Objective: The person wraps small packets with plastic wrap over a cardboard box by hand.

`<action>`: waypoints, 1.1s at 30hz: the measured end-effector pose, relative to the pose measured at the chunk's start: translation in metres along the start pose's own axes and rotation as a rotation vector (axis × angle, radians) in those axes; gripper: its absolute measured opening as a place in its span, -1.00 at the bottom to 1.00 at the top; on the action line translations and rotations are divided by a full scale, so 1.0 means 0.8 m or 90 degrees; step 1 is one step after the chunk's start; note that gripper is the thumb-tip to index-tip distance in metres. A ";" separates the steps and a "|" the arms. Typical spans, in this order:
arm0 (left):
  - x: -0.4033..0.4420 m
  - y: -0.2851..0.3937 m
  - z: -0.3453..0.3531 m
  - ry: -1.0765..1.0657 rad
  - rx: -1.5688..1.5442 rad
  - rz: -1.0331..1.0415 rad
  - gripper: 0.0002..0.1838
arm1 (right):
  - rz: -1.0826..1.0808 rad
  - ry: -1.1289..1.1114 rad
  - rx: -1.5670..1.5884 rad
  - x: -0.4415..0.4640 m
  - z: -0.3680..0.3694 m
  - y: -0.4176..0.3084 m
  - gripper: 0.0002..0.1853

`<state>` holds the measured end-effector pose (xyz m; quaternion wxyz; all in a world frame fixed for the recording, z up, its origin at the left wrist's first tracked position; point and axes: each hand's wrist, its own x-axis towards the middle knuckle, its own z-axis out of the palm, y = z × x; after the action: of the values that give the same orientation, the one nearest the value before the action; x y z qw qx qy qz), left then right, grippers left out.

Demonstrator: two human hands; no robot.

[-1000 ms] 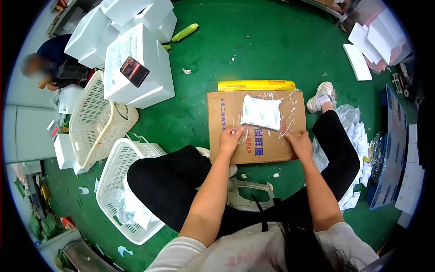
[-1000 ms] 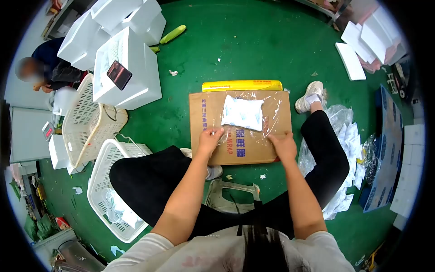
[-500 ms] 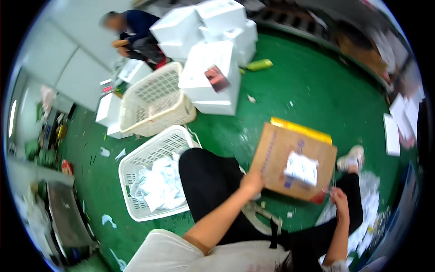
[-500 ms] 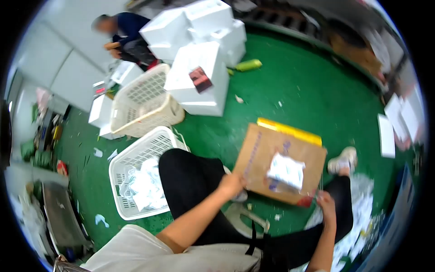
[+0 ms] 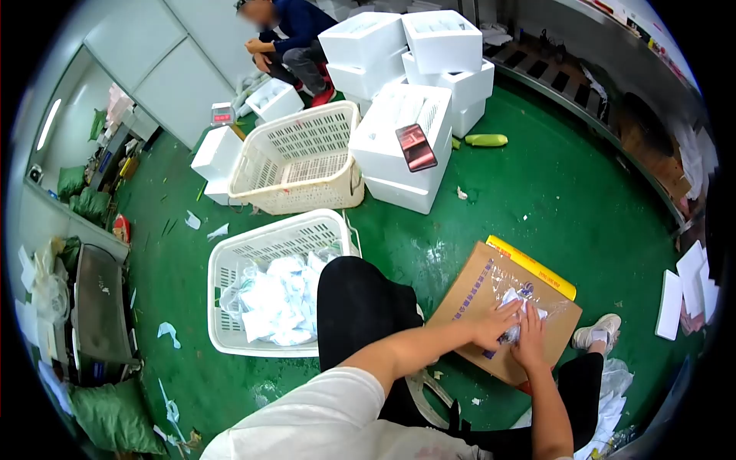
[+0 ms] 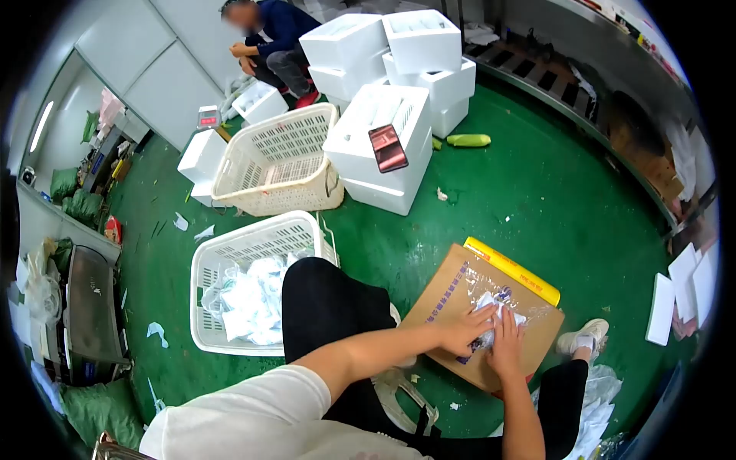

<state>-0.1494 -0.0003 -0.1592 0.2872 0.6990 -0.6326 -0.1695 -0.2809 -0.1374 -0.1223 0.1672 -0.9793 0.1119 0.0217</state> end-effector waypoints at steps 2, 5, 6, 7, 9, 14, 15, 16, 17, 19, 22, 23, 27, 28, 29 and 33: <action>0.002 -0.034 0.007 0.007 0.135 0.088 -0.26 | 0.006 0.022 -0.020 0.011 -0.007 -0.005 -0.03; 0.009 -0.038 0.002 0.117 0.136 0.111 -0.37 | -0.008 0.087 -0.013 0.029 -0.005 0.006 -0.16; 0.014 -0.028 -0.018 0.100 0.072 0.085 -0.39 | 0.000 0.025 0.072 0.035 -0.018 0.008 -0.23; 0.016 -0.022 -0.034 0.082 0.008 0.059 -0.42 | 0.010 -0.038 0.158 0.043 -0.039 0.006 -0.29; 0.010 -0.016 -0.035 0.106 -0.069 0.066 -0.53 | 0.030 -0.205 0.289 0.049 -0.057 0.014 -0.36; 0.022 -0.031 -0.004 0.043 -0.193 -0.090 -0.61 | 0.022 -0.508 0.340 0.078 -0.039 0.060 -0.29; 0.023 -0.040 0.003 -0.001 -0.199 -0.133 -0.60 | -0.007 -0.531 0.280 0.082 -0.032 0.052 -0.28; 0.021 -0.040 0.000 0.036 -0.262 -0.152 -0.54 | -0.002 -0.437 0.176 0.080 -0.056 0.021 -0.17; 0.022 -0.050 0.005 0.011 -0.289 -0.206 -0.54 | -0.003 -0.323 0.156 0.076 -0.047 0.013 -0.14; 0.033 -0.080 0.026 -0.046 -0.346 -0.314 -0.52 | 0.000 -0.098 0.115 0.042 -0.023 0.005 -0.06; 0.078 -0.124 0.064 -0.137 -0.227 -0.253 -0.39 | -0.103 0.019 -0.026 0.000 -0.015 -0.038 -0.02; 0.087 -0.125 0.063 -0.210 -0.276 -0.330 -0.43 | -0.105 0.025 -0.019 -0.006 -0.017 -0.045 -0.01; 0.121 -0.104 -0.006 -0.488 -0.351 -0.526 -0.28 | -0.019 0.031 0.003 0.012 0.003 -0.030 -0.05; 0.125 -0.086 -0.029 -0.501 -0.172 -0.410 -0.44 | -0.011 0.022 0.012 0.019 0.001 -0.035 -0.06; 0.134 -0.078 -0.026 -0.491 0.044 -0.260 -0.48 | -0.003 0.010 0.020 0.030 -0.008 -0.044 -0.06; 0.156 -0.081 0.009 -0.294 0.215 0.111 -0.56 | -0.045 -0.173 0.157 0.077 -0.070 -0.028 -0.23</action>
<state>-0.0851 -0.1216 -0.1886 0.0285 0.6228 -0.7581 -0.1913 -0.2152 -0.1483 -0.0674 0.3004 -0.9427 0.0552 0.1343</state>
